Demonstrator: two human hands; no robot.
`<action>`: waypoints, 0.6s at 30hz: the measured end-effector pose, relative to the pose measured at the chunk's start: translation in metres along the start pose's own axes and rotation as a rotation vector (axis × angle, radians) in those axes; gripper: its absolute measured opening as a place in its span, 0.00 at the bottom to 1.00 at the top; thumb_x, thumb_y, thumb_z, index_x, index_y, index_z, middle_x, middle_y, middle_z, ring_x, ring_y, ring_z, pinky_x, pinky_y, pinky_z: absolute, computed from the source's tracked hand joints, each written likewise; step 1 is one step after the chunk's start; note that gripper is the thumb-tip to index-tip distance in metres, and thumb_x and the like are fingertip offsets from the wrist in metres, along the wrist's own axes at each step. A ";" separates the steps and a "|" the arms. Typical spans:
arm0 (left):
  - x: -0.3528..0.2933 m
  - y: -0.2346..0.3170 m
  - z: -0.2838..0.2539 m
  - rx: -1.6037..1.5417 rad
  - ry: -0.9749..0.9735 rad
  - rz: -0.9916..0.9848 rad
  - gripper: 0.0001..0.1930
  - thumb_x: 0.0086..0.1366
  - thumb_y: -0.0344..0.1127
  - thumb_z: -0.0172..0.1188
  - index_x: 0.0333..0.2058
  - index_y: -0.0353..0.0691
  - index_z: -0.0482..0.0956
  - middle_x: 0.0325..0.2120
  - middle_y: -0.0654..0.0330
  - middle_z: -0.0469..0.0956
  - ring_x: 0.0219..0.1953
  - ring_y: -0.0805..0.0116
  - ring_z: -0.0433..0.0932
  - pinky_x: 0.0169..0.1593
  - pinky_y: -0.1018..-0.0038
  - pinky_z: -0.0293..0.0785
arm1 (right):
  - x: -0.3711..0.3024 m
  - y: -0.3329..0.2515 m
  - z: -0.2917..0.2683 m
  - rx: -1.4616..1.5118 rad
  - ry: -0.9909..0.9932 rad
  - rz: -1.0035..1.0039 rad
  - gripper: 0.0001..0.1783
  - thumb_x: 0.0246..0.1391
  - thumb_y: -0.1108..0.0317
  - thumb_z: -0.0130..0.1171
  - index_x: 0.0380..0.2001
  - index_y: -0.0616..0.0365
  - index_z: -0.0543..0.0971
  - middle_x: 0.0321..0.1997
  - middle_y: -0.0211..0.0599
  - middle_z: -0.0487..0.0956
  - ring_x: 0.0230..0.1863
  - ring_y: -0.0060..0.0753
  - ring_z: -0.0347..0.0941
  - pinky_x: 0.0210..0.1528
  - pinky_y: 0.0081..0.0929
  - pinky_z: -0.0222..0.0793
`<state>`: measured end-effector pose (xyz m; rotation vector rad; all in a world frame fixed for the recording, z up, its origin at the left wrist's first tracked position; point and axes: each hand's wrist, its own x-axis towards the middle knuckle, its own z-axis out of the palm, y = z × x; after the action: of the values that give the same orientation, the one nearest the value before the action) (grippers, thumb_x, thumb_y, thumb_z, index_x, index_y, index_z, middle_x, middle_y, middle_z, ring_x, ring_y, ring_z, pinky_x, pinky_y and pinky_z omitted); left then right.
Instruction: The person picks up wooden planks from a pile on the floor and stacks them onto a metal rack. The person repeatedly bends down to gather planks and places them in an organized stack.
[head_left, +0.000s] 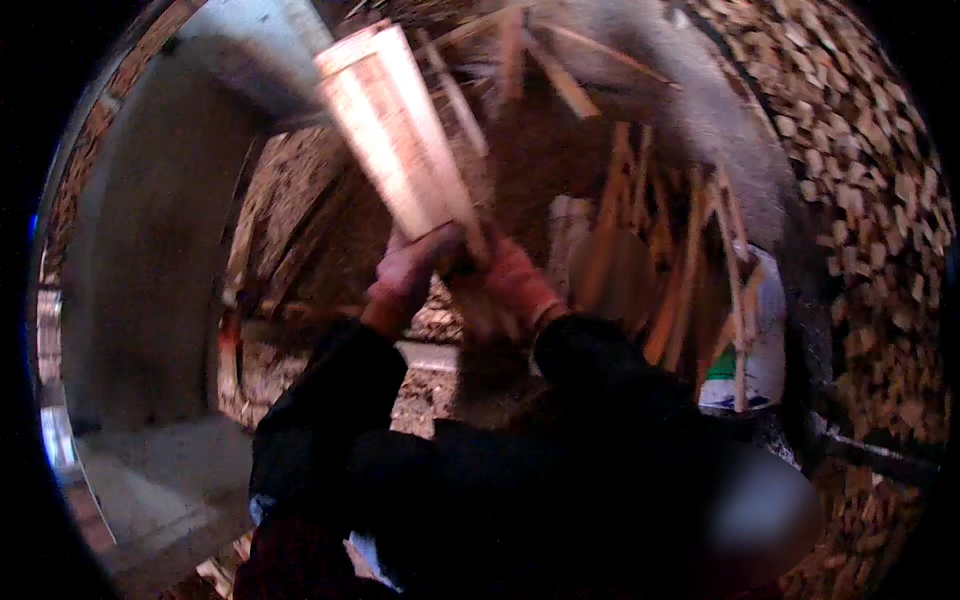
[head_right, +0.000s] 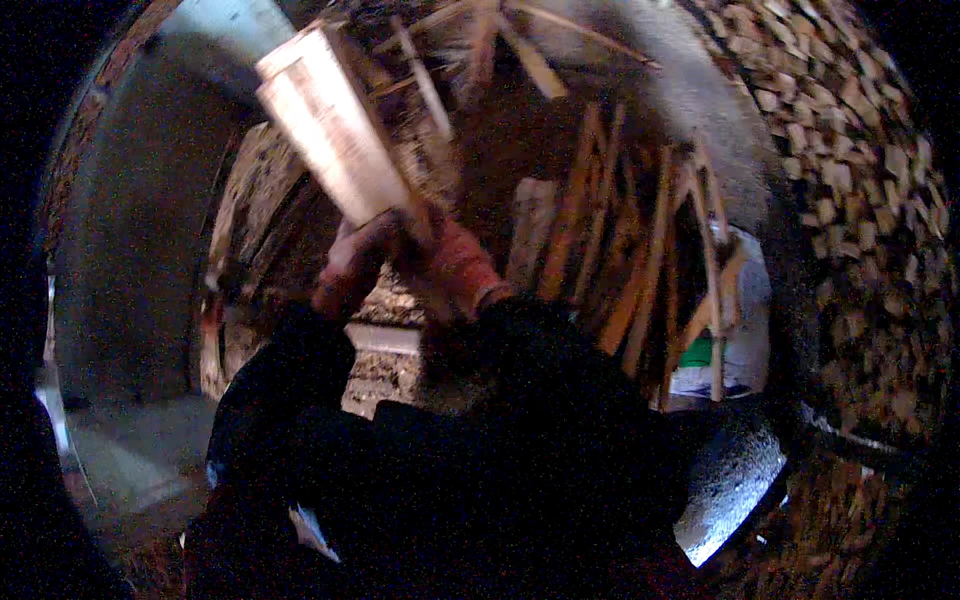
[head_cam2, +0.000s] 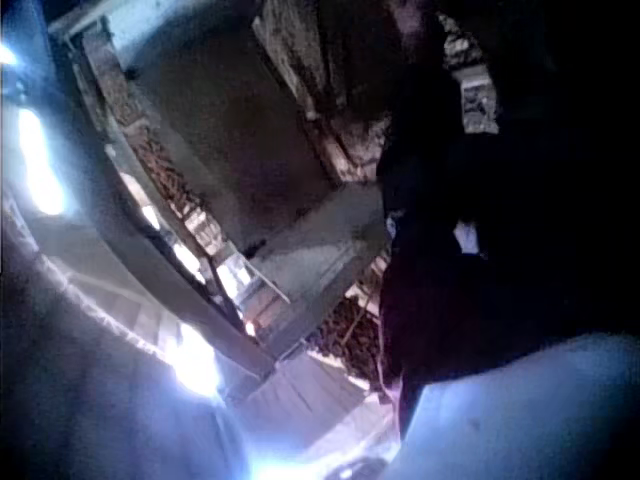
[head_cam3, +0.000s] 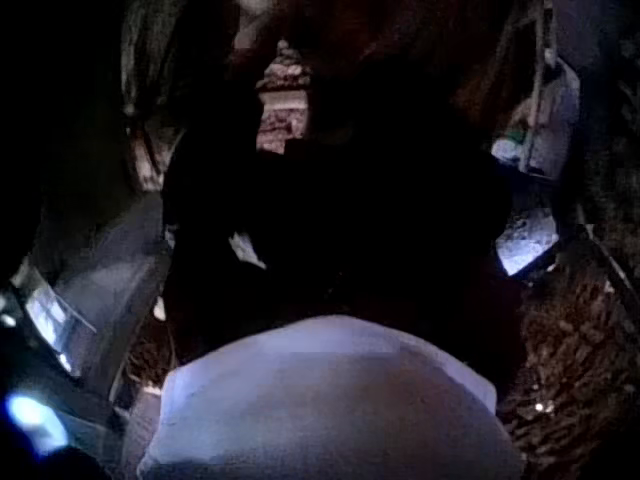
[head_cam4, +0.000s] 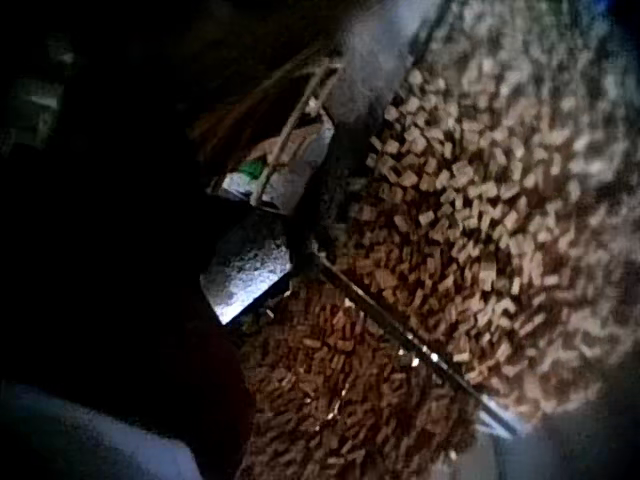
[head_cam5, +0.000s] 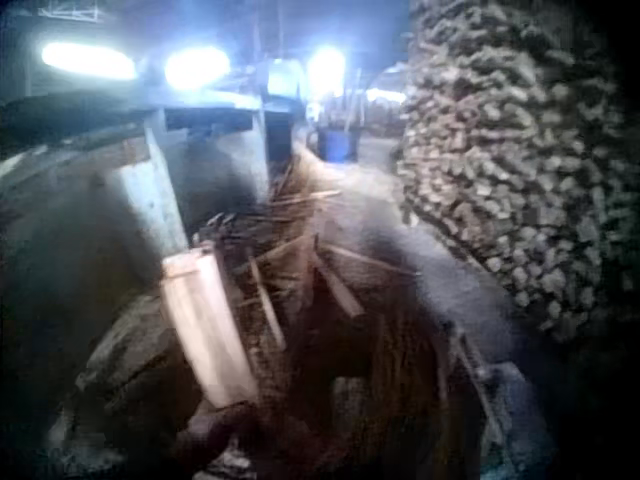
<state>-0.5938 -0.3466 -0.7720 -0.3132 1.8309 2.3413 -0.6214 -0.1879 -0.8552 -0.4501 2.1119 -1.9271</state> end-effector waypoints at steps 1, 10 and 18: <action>-0.002 0.009 0.002 0.027 0.016 -0.097 0.24 0.58 0.35 0.65 0.53 0.35 0.74 0.47 0.54 0.77 0.50 0.64 0.76 0.54 0.69 0.71 | -0.009 -0.014 -0.001 0.038 0.007 -0.084 0.49 0.42 0.49 0.71 0.64 0.53 0.61 0.56 0.49 0.75 0.56 0.55 0.71 0.58 0.40 0.68; -0.029 0.170 0.112 0.233 -0.078 0.077 0.30 0.59 0.36 0.63 0.59 0.35 0.65 0.55 0.52 0.68 0.55 0.59 0.69 0.59 0.66 0.66 | -0.068 -0.277 -0.106 0.214 0.199 -0.050 0.54 0.35 0.59 0.76 0.66 0.55 0.60 0.59 0.44 0.72 0.61 0.38 0.67 0.64 0.34 0.62; -0.219 0.366 0.312 0.177 -0.286 -0.016 0.38 0.60 0.36 0.62 0.65 0.36 0.55 0.63 0.49 0.58 0.61 0.53 0.63 0.63 0.62 0.61 | -0.246 -0.534 -0.160 0.039 0.436 0.238 0.49 0.35 0.68 0.71 0.65 0.53 0.62 0.57 0.38 0.73 0.59 0.32 0.67 0.63 0.35 0.61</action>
<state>-0.4947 -0.1306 -0.2996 0.0287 1.8657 2.0673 -0.4237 0.0115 -0.3147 0.2465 2.2432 -2.0576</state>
